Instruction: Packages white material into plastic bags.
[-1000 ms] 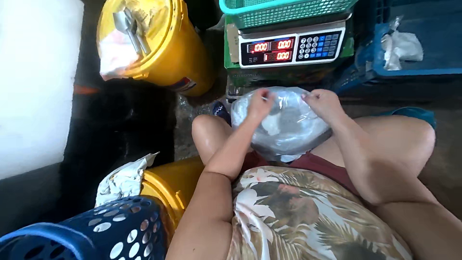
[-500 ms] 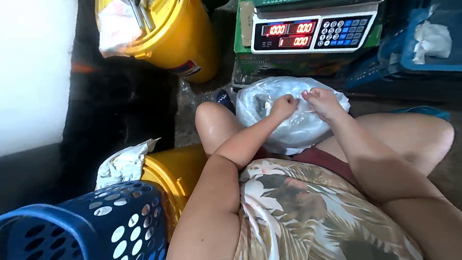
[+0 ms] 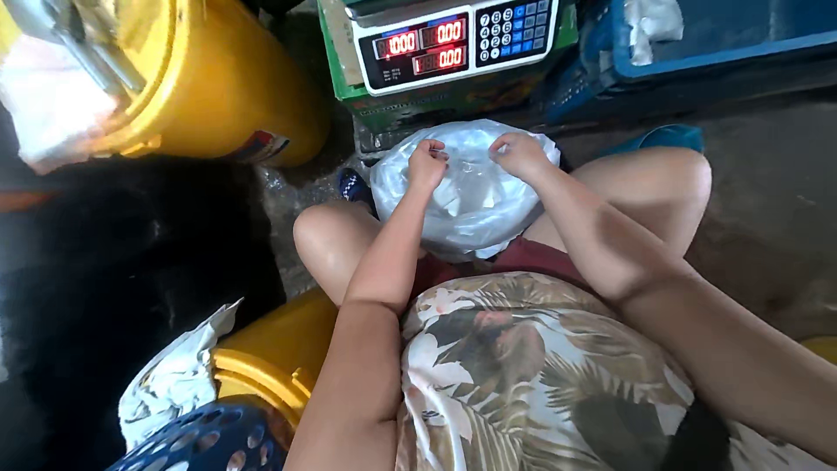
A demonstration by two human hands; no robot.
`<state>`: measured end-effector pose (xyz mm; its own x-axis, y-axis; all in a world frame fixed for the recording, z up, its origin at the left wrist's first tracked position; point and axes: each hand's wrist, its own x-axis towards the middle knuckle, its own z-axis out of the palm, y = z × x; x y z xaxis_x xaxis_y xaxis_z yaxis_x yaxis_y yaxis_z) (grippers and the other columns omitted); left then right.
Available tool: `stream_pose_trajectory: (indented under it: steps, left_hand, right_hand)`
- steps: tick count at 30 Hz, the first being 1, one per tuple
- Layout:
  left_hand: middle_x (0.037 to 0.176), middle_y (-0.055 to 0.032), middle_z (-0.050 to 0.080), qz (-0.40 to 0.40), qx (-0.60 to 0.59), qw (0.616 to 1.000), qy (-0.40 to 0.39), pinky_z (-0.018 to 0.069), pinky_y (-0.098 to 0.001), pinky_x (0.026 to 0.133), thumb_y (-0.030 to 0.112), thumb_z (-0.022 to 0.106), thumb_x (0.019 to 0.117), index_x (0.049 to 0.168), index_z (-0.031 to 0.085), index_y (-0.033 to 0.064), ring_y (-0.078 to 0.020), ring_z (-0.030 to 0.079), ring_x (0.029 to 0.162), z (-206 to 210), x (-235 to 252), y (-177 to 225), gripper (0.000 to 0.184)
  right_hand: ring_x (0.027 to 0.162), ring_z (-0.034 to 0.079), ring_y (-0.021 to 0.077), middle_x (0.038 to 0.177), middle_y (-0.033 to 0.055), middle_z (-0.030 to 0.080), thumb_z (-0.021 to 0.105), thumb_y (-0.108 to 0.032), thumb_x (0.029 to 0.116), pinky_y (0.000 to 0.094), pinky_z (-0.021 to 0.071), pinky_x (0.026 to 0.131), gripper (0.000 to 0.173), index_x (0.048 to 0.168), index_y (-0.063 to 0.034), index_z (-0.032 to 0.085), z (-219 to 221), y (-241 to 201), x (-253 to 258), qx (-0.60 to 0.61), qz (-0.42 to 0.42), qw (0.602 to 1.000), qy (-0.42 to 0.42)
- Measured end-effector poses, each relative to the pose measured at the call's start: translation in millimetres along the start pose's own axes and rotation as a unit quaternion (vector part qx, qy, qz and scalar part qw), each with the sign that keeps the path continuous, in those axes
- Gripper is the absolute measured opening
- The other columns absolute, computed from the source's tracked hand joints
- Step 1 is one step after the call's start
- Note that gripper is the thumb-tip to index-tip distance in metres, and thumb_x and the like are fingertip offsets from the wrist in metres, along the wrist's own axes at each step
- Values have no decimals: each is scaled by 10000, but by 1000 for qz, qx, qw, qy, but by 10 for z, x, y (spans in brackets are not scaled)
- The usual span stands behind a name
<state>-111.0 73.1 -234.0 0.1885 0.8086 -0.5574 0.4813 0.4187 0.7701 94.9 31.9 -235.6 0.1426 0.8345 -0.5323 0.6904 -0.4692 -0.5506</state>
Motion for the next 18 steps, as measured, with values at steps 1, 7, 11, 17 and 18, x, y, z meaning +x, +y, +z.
stream_pose_trajectory:
  steps: [1, 7, 11, 17, 18]
  left_hand:
    - [1162, -203, 697, 8, 7, 1000, -28, 600, -427, 863, -32, 592, 967, 1341, 553, -37, -265, 718, 972, 0, 19, -44, 376]
    - [1145, -259, 688, -17, 228, 947, -226, 525, -609, 939, 41, 711, 865, 1307, 599, -27, -406, 666, 1084, 307, -95, -197, 461]
    - [1268, -272, 646, -84, 341, 912, -210, 495, -690, 936, 150, 641, 936, 1268, 642, 5, -449, 620, 1202, 385, -28, -225, 363]
    - [1215, -241, 675, -111, 246, 957, -103, 501, -663, 931, 134, 623, 939, 1277, 637, 24, -421, 641, 1156, 227, 202, -302, 356]
    - [1218, -233, 680, -84, 229, 965, -96, 511, -647, 937, 110, 654, 919, 1327, 605, 30, -415, 648, 1154, 237, 197, -317, 419]
  right_hand:
    - [1087, 655, 440, 1154, 263, 690, 643, -225, 1009, 660, 470, 968, 286, 1205, -24, 701, -10, 5, 9, 24, -3, 1000, -4]
    - [935, 610, 184, 1140, 125, 602, 466, -76, 1054, 383, 534, 842, 291, 1324, 0, 542, -88, -179, -60, 337, 130, 929, -81]
    - [682, 528, 127, 813, 6, 479, 438, -78, 1063, 336, 524, 715, 148, 1164, -55, 544, 36, -207, -63, 448, 200, 865, -107]
    - [792, 538, 178, 929, 111, 544, 622, 62, 891, 378, 493, 747, 454, 1314, 5, 465, 24, -115, 7, 269, 46, 957, -103]
    - [826, 529, 229, 942, 137, 531, 648, 108, 836, 430, 477, 760, 507, 1302, 17, 473, 5, -115, 23, 216, 12, 971, -98]
